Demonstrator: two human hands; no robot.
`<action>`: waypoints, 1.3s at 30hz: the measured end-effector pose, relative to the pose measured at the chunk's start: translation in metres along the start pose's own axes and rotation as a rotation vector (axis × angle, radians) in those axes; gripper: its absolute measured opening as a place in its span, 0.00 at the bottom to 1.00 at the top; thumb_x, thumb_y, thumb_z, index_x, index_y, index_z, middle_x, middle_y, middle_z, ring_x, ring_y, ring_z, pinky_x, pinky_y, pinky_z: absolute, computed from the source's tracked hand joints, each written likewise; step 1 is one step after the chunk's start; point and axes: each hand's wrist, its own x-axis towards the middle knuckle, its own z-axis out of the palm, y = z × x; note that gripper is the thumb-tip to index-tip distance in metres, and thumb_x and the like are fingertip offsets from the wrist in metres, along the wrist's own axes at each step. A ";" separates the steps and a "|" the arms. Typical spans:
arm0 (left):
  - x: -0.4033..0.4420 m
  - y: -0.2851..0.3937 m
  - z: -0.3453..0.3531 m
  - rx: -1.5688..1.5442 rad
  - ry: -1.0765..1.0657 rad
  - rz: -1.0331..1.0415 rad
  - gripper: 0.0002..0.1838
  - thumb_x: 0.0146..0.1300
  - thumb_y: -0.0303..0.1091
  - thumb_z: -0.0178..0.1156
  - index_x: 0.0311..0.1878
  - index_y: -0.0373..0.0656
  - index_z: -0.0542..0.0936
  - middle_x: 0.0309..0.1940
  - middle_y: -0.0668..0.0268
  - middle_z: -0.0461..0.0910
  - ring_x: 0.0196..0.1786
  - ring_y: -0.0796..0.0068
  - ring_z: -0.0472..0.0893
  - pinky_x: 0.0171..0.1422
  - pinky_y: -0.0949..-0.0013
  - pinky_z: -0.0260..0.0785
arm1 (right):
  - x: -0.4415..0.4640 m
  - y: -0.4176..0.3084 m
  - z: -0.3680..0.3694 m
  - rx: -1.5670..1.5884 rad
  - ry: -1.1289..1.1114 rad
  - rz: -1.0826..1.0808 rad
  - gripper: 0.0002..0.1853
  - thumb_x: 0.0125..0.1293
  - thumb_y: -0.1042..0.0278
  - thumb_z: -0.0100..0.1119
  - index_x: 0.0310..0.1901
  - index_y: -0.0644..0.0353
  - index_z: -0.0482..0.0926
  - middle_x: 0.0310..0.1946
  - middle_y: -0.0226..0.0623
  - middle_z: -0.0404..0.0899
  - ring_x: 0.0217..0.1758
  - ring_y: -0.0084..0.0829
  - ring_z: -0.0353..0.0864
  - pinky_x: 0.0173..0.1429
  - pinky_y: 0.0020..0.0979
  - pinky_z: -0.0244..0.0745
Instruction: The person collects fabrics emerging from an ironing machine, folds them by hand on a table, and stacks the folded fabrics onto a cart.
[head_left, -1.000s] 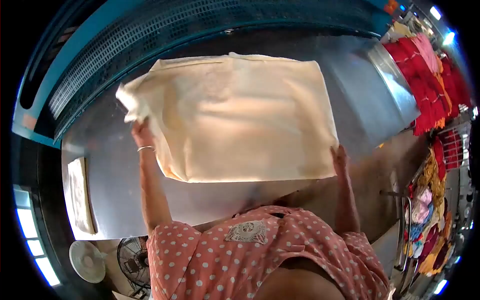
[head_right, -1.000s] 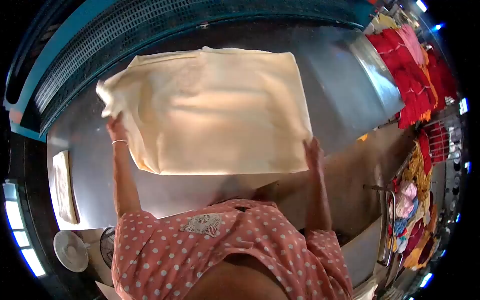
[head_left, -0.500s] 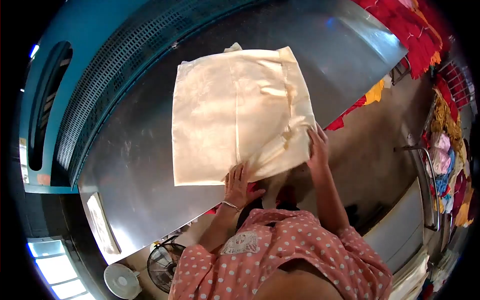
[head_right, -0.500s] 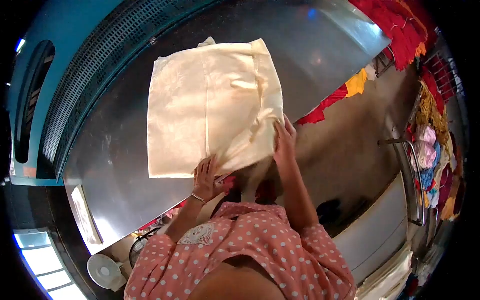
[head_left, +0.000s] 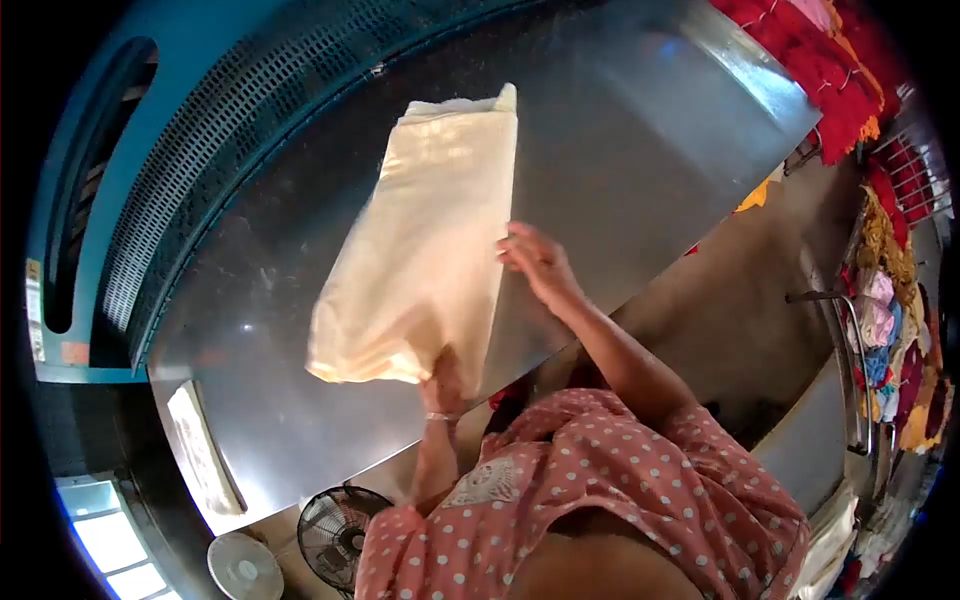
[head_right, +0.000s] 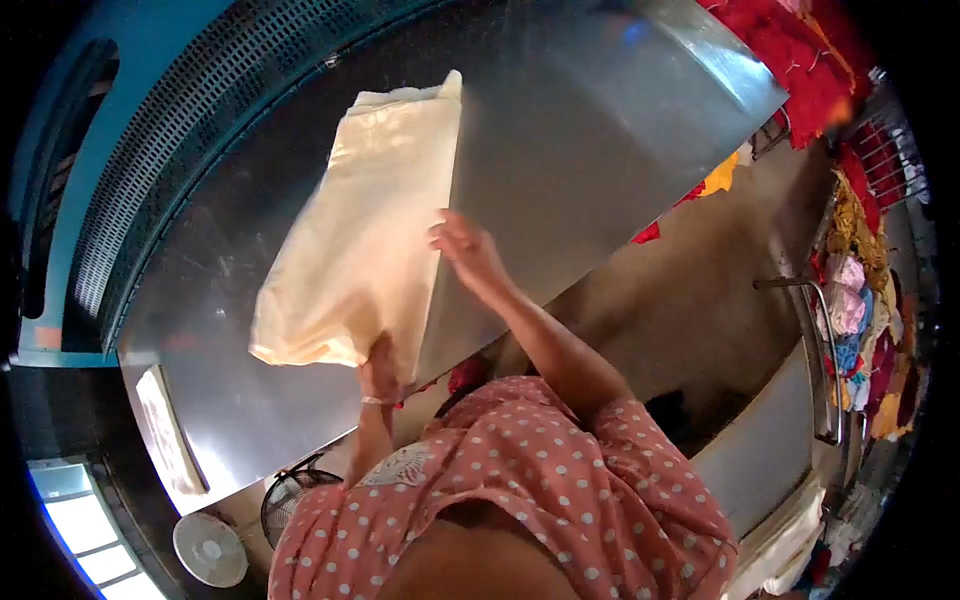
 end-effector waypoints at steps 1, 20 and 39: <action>-0.008 0.016 -0.022 -0.858 0.089 -0.489 0.23 0.62 0.37 0.55 0.58 0.38 0.68 0.50 0.61 0.74 0.46 0.70 0.76 0.43 0.67 0.72 | 0.002 0.004 -0.008 0.025 0.137 0.042 0.24 0.66 0.55 0.51 0.57 0.63 0.67 0.44 0.39 0.77 0.43 0.27 0.78 0.46 0.29 0.73; 0.041 0.052 -0.100 -0.479 -0.500 -0.185 0.29 0.53 0.36 0.60 0.57 0.35 0.66 0.51 0.53 0.71 0.47 0.57 0.75 0.48 0.56 0.73 | -0.126 0.059 0.000 0.563 0.609 0.170 0.11 0.53 0.62 0.56 0.34 0.59 0.76 0.24 0.31 0.72 0.25 0.27 0.72 0.25 0.32 0.66; -0.266 0.297 0.171 -0.374 -1.711 0.522 0.19 0.53 0.18 0.58 0.50 0.27 0.73 0.47 0.56 0.75 0.47 0.65 0.76 0.53 0.65 0.71 | -0.691 -0.058 -0.148 0.025 1.921 -0.552 0.16 0.60 0.63 0.54 0.40 0.71 0.77 0.35 0.41 0.78 0.37 0.30 0.76 0.43 0.30 0.72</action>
